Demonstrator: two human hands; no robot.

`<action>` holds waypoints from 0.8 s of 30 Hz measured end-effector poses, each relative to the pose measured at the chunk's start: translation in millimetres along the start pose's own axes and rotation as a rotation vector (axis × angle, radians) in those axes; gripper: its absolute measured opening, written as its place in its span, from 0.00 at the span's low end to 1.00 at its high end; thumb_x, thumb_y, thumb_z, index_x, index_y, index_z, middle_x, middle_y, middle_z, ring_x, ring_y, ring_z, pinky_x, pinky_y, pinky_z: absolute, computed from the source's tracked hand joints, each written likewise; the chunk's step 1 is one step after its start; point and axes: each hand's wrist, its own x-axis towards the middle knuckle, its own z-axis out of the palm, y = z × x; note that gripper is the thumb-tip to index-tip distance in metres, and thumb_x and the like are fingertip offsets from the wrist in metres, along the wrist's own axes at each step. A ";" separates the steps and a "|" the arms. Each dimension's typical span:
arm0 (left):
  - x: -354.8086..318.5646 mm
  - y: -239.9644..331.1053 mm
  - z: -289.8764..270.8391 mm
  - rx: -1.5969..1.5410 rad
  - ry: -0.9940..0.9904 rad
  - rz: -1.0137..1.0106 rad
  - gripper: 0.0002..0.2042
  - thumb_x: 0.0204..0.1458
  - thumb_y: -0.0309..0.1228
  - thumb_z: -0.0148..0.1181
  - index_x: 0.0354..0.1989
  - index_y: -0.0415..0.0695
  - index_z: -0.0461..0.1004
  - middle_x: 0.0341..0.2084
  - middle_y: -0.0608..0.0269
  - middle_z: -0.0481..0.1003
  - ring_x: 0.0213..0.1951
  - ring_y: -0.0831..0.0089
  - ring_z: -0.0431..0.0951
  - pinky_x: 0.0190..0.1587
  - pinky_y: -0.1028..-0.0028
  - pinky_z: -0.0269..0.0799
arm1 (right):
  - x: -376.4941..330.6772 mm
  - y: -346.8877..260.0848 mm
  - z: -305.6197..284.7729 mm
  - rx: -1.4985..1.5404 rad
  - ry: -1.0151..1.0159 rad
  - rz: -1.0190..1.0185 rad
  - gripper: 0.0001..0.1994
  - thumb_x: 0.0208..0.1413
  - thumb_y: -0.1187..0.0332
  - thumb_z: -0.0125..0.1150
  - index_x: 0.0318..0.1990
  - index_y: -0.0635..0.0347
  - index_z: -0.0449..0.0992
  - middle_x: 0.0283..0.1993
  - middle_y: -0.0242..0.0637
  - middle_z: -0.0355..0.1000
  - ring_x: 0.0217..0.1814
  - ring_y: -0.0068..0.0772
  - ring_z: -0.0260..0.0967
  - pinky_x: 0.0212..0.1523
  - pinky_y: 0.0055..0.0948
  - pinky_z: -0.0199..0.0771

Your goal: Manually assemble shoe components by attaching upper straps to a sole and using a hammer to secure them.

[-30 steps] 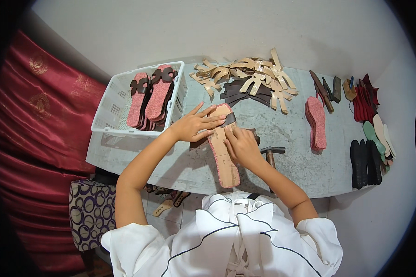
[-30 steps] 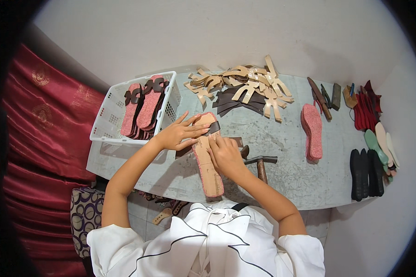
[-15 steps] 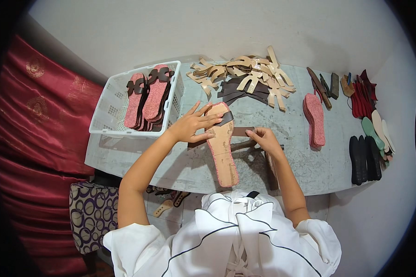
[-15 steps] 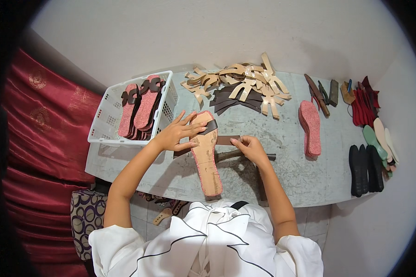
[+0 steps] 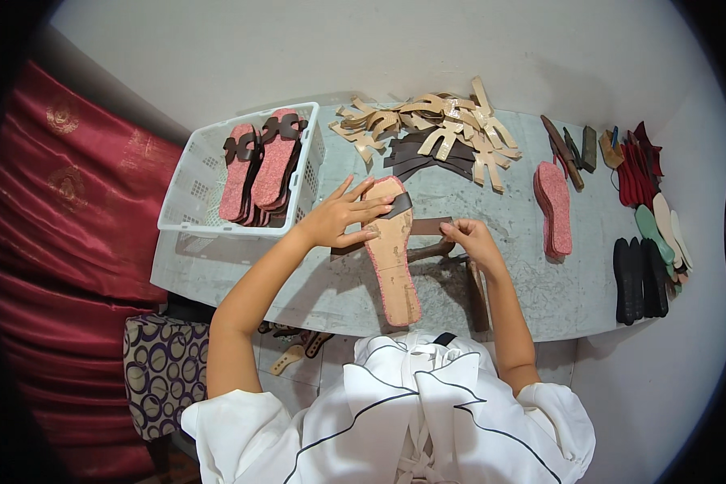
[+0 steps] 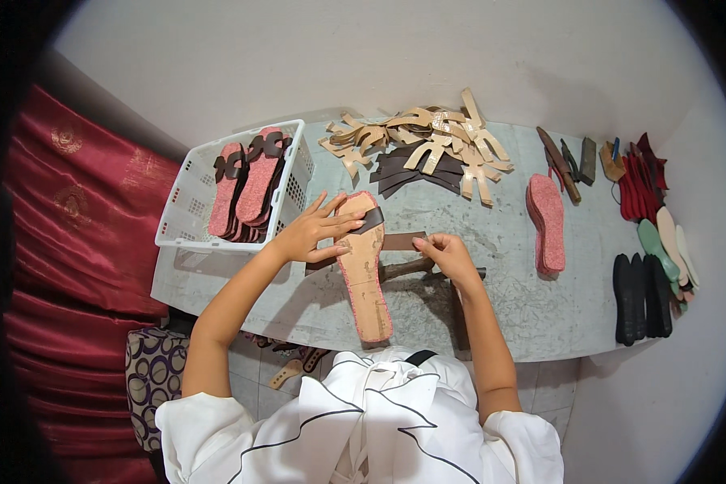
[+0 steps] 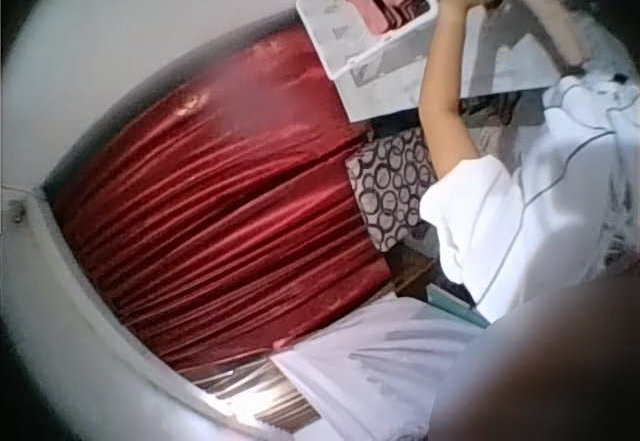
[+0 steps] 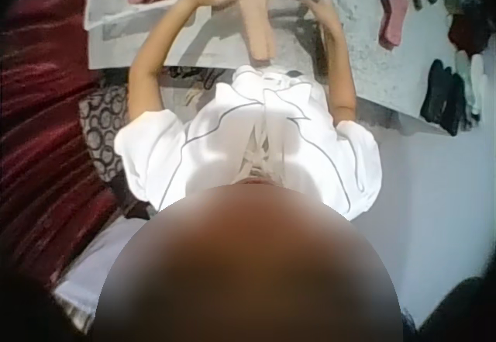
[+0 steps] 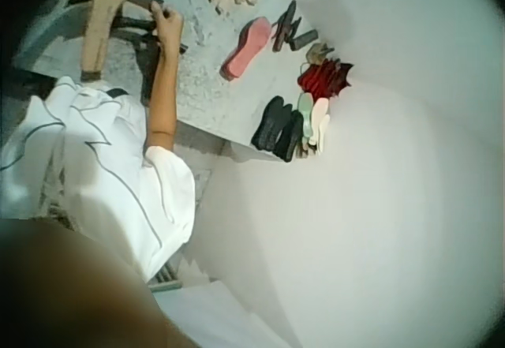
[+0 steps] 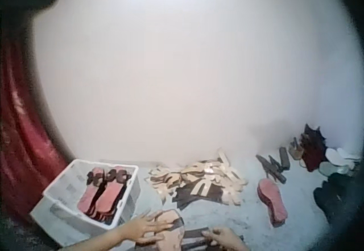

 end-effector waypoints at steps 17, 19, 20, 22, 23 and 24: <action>-2.5 0.0 3.5 0.016 0.030 -0.007 0.23 0.48 0.44 0.53 0.53 0.52 0.66 0.58 0.70 0.59 0.64 0.55 0.44 0.61 0.47 0.33 | -11.1 -56.7 33.1 0.084 -0.063 -0.223 0.09 0.55 0.66 0.54 0.31 0.64 0.70 0.27 0.27 0.66 0.31 0.15 0.63 0.34 0.17 0.64; -1.9 0.1 3.6 -0.005 0.032 -0.011 0.23 0.48 0.43 0.52 0.54 0.52 0.66 0.58 0.70 0.59 0.64 0.55 0.44 0.61 0.47 0.33 | -10.7 -63.7 39.5 0.073 -0.073 -0.245 0.10 0.56 0.65 0.53 0.32 0.65 0.70 0.28 0.28 0.67 0.31 0.17 0.64 0.36 0.18 0.65; -2.2 0.1 3.9 -0.004 0.032 -0.009 0.23 0.48 0.43 0.52 0.54 0.52 0.66 0.58 0.70 0.59 0.64 0.55 0.44 0.61 0.47 0.33 | -10.5 -65.7 42.2 0.062 -0.080 -0.265 0.11 0.56 0.65 0.52 0.33 0.66 0.71 0.29 0.29 0.68 0.32 0.18 0.65 0.37 0.19 0.66; -2.6 0.7 4.6 -0.014 0.032 -0.012 0.23 0.48 0.43 0.52 0.54 0.52 0.65 0.58 0.69 0.59 0.64 0.55 0.45 0.61 0.47 0.33 | -8.5 -66.1 47.1 0.041 -0.098 -0.263 0.11 0.57 0.65 0.51 0.33 0.67 0.70 0.28 0.29 0.68 0.32 0.18 0.65 0.36 0.19 0.66; -3.8 0.3 5.4 -0.013 0.033 -0.012 0.23 0.48 0.43 0.52 0.54 0.52 0.65 0.58 0.69 0.59 0.64 0.55 0.45 0.61 0.47 0.33 | -7.1 -66.6 50.6 0.018 -0.121 -0.257 0.12 0.57 0.64 0.50 0.32 0.67 0.70 0.28 0.29 0.68 0.31 0.19 0.65 0.35 0.19 0.66; -4.9 0.1 6.4 -0.012 0.036 -0.015 0.24 0.49 0.43 0.52 0.55 0.52 0.64 0.58 0.68 0.59 0.64 0.55 0.45 0.61 0.47 0.34 | -6.4 -67.6 54.4 0.017 -0.121 -0.259 0.12 0.57 0.64 0.50 0.32 0.67 0.70 0.28 0.29 0.68 0.31 0.19 0.65 0.35 0.19 0.66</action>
